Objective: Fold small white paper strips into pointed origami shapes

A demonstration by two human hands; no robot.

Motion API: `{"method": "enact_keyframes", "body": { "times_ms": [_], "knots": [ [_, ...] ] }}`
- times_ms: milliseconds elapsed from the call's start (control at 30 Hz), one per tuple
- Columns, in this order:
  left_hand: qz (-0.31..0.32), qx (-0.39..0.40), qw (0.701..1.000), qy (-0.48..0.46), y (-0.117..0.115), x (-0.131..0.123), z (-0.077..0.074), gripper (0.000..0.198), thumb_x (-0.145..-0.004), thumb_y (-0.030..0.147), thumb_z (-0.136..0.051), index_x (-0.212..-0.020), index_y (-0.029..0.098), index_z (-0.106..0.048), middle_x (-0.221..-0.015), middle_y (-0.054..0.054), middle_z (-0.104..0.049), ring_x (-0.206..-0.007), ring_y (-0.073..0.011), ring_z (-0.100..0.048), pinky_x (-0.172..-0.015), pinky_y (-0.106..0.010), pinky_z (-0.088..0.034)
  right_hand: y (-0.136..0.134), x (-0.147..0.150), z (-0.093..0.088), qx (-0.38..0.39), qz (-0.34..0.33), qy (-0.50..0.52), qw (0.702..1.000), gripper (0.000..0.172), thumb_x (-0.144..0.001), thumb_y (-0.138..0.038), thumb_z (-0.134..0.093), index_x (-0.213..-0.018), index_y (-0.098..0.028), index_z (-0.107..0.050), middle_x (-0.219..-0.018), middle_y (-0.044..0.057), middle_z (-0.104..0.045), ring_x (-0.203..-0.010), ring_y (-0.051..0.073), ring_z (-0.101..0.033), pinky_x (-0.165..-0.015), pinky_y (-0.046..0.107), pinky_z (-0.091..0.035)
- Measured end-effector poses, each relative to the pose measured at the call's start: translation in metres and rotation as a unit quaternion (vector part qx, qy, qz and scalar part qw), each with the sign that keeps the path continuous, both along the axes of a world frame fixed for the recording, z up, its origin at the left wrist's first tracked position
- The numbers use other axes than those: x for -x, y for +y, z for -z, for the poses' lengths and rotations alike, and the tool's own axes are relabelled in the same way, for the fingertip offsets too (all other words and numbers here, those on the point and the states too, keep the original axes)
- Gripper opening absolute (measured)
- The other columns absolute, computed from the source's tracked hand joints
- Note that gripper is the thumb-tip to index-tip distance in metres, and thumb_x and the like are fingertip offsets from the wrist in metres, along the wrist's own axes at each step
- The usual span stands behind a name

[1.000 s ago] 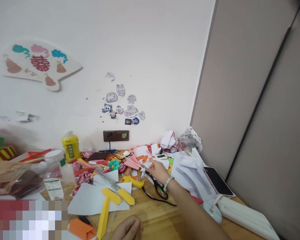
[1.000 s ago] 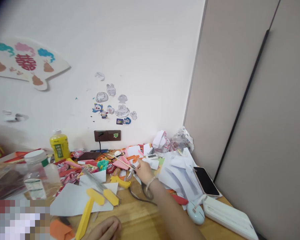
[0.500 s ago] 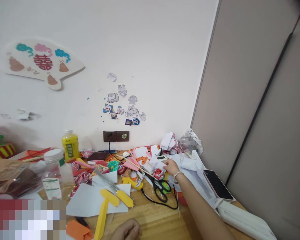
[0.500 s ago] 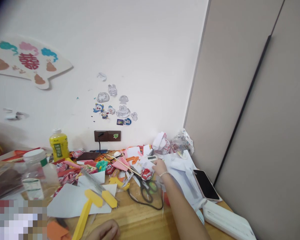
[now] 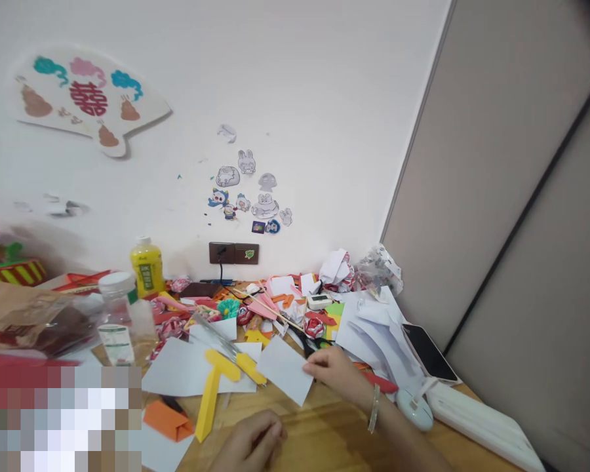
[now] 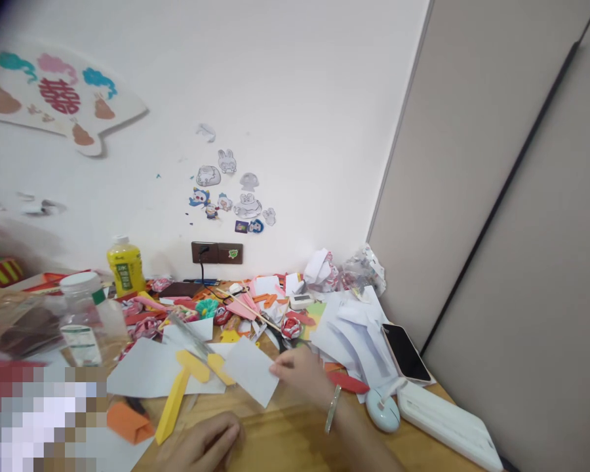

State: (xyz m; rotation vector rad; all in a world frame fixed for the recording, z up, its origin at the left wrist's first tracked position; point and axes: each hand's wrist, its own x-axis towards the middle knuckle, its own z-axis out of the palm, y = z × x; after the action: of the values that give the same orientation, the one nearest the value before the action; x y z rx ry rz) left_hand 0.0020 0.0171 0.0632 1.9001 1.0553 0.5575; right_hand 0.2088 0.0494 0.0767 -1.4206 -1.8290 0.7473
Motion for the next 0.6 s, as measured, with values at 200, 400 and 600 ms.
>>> {"method": "enact_keyframes", "body": {
  "times_ms": [200, 400, 600],
  "knots": [
    [0.073, -0.12, 0.99, -0.031, 0.003, 0.004, 0.004, 0.025, -0.084, 0.032, -0.039, -0.075, 0.021, -0.059, -0.08, -0.004, -0.062, -0.079, -0.0162, -0.057, -0.075, -0.023, -0.044, 0.002, 0.011, 0.016, -0.082, 0.063, -0.095, 0.99, 0.025, -0.076, -0.015, -0.049, -0.089, -0.026, -0.068, -0.087, 0.001, -0.069, -0.076, 0.019, -0.061, -0.066, 0.026, -0.039],
    [0.1, -0.213, 0.972, -0.006, 0.0, 0.005, 0.003, 0.022, -0.083, 0.024, -0.042, -0.085, 0.025, -0.064, -0.095, -0.005, -0.064, -0.091, -0.0175, -0.057, -0.082, -0.025, -0.045, 0.0, 0.007, 0.007, -0.195, 0.11, -0.155, 0.962, 0.019, -0.079, -0.011, -0.047, -0.079, -0.019, -0.064, -0.087, 0.005, -0.065, -0.084, 0.019, -0.054, -0.074, 0.029, -0.039],
    [0.099, -0.317, 0.941, 0.062, -0.003, 0.007, -0.001, 0.025, -0.083, 0.022, -0.042, -0.098, 0.027, -0.062, -0.111, -0.006, -0.061, -0.105, -0.0221, -0.052, -0.09, -0.03, -0.042, -0.015, 0.007, 0.0, -0.289, 0.101, -0.165, 0.938, 0.018, -0.084, -0.015, -0.043, -0.077, -0.018, -0.059, -0.087, 0.006, -0.06, -0.082, 0.019, -0.05, -0.072, 0.034, -0.041]
  ]
}}
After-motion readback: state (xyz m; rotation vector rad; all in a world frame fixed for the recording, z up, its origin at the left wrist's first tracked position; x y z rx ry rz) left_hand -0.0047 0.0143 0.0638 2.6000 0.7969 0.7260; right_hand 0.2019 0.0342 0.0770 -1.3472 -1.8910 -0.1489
